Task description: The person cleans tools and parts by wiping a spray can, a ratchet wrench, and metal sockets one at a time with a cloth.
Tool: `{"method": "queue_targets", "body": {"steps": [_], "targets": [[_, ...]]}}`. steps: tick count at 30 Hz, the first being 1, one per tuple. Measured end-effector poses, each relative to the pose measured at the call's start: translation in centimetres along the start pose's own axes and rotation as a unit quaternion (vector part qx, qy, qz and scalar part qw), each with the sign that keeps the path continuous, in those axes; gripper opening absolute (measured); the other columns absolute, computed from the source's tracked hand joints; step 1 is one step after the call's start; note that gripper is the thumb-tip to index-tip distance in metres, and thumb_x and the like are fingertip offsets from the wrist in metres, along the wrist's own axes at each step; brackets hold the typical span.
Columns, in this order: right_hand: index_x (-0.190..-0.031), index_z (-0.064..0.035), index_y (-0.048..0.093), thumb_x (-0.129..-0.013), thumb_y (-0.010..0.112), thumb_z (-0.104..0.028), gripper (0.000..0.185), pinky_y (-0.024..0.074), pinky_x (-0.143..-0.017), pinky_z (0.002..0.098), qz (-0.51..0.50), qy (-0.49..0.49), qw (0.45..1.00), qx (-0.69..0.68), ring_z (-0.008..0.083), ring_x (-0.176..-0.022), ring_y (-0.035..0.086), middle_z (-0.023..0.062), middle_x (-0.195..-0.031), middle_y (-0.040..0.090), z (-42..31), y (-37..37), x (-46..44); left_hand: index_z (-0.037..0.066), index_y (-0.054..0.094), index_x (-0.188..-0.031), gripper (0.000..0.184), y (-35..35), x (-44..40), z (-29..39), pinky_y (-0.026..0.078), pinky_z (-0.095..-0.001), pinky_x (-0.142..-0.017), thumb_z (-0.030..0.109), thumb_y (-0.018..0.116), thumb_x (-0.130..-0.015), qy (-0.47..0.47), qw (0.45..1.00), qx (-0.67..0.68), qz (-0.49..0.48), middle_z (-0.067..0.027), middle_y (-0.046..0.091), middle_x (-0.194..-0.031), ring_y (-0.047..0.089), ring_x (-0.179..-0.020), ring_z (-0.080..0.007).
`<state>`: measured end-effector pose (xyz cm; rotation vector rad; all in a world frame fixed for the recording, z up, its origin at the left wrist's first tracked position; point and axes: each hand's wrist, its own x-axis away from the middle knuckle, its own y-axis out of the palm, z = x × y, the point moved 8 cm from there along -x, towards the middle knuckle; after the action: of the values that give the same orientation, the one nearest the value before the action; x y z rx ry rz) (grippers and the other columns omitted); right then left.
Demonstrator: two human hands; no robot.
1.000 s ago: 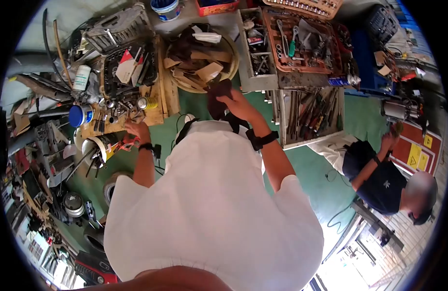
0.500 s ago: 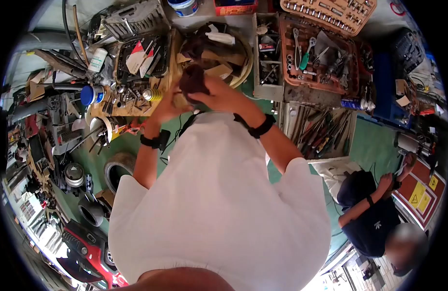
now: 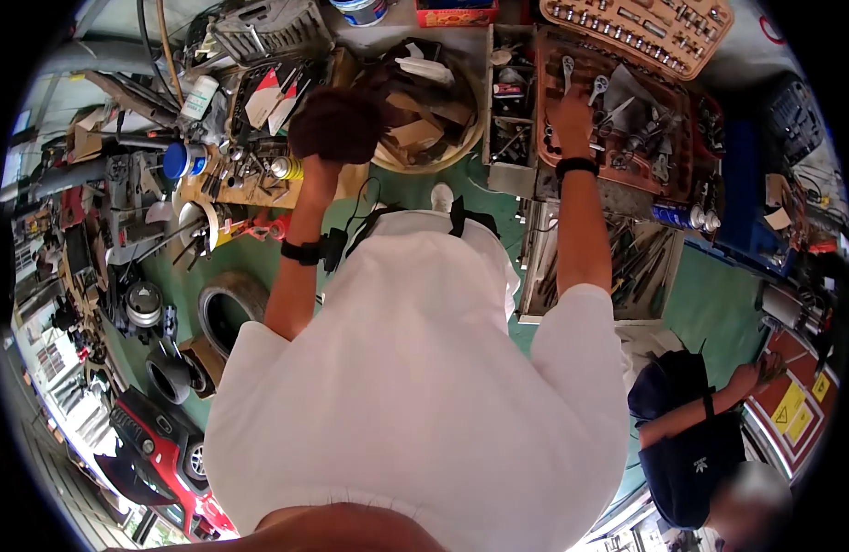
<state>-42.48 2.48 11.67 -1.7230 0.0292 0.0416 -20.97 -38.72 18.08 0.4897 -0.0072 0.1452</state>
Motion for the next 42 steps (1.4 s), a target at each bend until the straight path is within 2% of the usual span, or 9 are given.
{"method": "queue_targets", "body": {"steps": [6, 12, 14, 21, 26, 30, 32, 39, 42], "targets": [[-0.129, 0.0041, 0.039, -0.087, 0.059, -0.025, 0.055, 0.0532, -0.065, 0.0455, -0.134, 0.054, 0.988, -0.048, 0.0384, -0.074, 0.064, 0.0231, -0.085, 0.065, 2.2, 3.5, -1.5, 0.01, 0.035, -0.14, 0.074, 1.5, 1.9, 2.6, 0.038, -0.044, -0.104, 0.066, 0.036, -0.091, -0.074, 0.994, 0.073, 0.036, -0.0073, 0.044, -0.139, 0.045, -0.127, -0.0254], [-0.125, 0.0037, 0.044, -0.088, 0.057, -0.033, 0.054, 0.0492, -0.06, 0.0465, -0.059, 0.014, 0.997, -0.044, 0.0336, -0.065, 0.062, 0.0203, -0.08, 0.065, 3.7, 5.0, -3.7, 0.008, 0.041, -0.137, 0.059, -1.5, 4.0, 1.6, 0.038, -0.0456, -0.103, 0.03, 0.055, -0.084, -0.074, 0.983, 0.159, 0.059, -0.0094, 0.047, -0.138, 0.047, -0.125, -0.027], [-0.098, 0.0021, 0.058, -0.09, 0.052, -0.036, 0.039, 0.0467, -0.066, 0.05, -0.18, 0.091, 0.968, -0.149, 0.0364, -0.072, 0.062, 0.0201, -0.079, 0.064, 3.3, 4.4, -3.7, 0.009, 0.041, -0.136, 0.064, -0.1, 4.2, 2.8, 0.039, -0.0398, -0.1, 0.006, 0.053, -0.073, -0.058, 0.982, 0.178, 0.006, -0.0067, 0.052, -0.131, 0.051, -0.119, -0.0239], [-0.089, 0.005, 0.061, -0.088, 0.051, -0.044, 0.05, 0.0464, -0.059, 0.0453, -0.194, 0.16, 0.957, -0.142, 0.0327, -0.065, 0.06, 0.0199, -0.068, 0.06, 4.7, 3.0, -2.2, 0.009, 0.04, -0.138, 0.069, 1.0, 4.3, 3.0, 0.036, -0.0407, -0.102, 0.006, 0.055, -0.071, -0.056, 0.968, 0.244, -0.013, -0.0075, 0.051, -0.132, 0.048, -0.122, -0.0251], [-0.104, 0.0071, 0.062, -0.085, 0.062, -0.039, 0.049, 0.0487, -0.055, 0.0417, 0.048, 0.042, 0.974, -0.217, 0.0283, -0.06, 0.062, 0.0169, -0.069, 0.063, 2.7, -2.2, 2.3, 0.01, 0.032, -0.143, 0.066, 2.4, 4.4, 4.1, 0.028, -0.0437, -0.11, 0.025, 0.058, -0.084, -0.039, 0.964, 0.258, -0.045, -0.0104, 0.041, -0.143, 0.037, -0.133, -0.0304], [-0.109, 0.0039, 0.057, -0.085, 0.067, -0.025, 0.039, 0.0507, -0.053, 0.0339, -0.15, 0.051, 0.892, -0.424, 0.0184, -0.052, 0.062, 0.0118, -0.066, 0.062, -5.7, -7.1, 10.8, 0.008, 0.029, -0.144, 0.076, 3.6, 2.6, 2.6, 0.024, -0.0459, -0.113, 0.051, 0.056, -0.087, -0.039, 0.971, 0.228, -0.053, -0.0114, 0.036, -0.146, 0.033, -0.136, -0.0309], [-0.106, 0.0019, 0.054, -0.087, 0.065, -0.019, 0.031, 0.0491, -0.05, 0.0309, -0.185, 0.02, 0.835, -0.518, 0.0154, -0.048, 0.061, 0.0094, -0.061, 0.06, -10.1, -9.1, 14.5, 0.007, 0.023, -0.147, 0.101, 6.3, 1.7, 3.2, 0.022, -0.0514, -0.112, 0.074, 0.051, -0.077, -0.04, 0.99, 0.104, -0.085, -0.0136, 0.031, -0.149, 0.03, -0.137, -0.0333], [-0.097, -0.0007, 0.046, -0.086, 0.062, -0.01, 0.022, 0.0453, -0.046, 0.0343, -0.32, -0.125, 0.858, -0.382, 0.027, -0.048, 0.061, 0.0147, -0.057, 0.058, -19.2, -14.7, 20.9, 0.008, 0.029, -0.144, 0.088, 10.8, 0.4, 4.5, 0.029, -0.0468, -0.11, 0.071, 0.041, -0.085, -0.061, 0.993, 0.076, -0.068, -0.0082, 0.038, -0.145, 0.036, -0.134, -0.0263], [-0.096, -0.0019, 0.046, -0.086, 0.063, -0.013, 0.023, 0.0444, -0.049, 0.038, -0.257, -0.205, 0.877, -0.351, 0.0325, -0.054, 0.061, 0.0182, -0.061, 0.056, -19.9, -16.2, 21.1, 0.009, 0.034, -0.141, 0.086, 10.8, 0.9, 5.5, 0.032, -0.0444, -0.108, 0.073, 0.036, -0.085, -0.008, 0.999, 0.028, -0.031, -0.0064, 0.044, -0.14, 0.041, -0.129, -0.0249]]}}
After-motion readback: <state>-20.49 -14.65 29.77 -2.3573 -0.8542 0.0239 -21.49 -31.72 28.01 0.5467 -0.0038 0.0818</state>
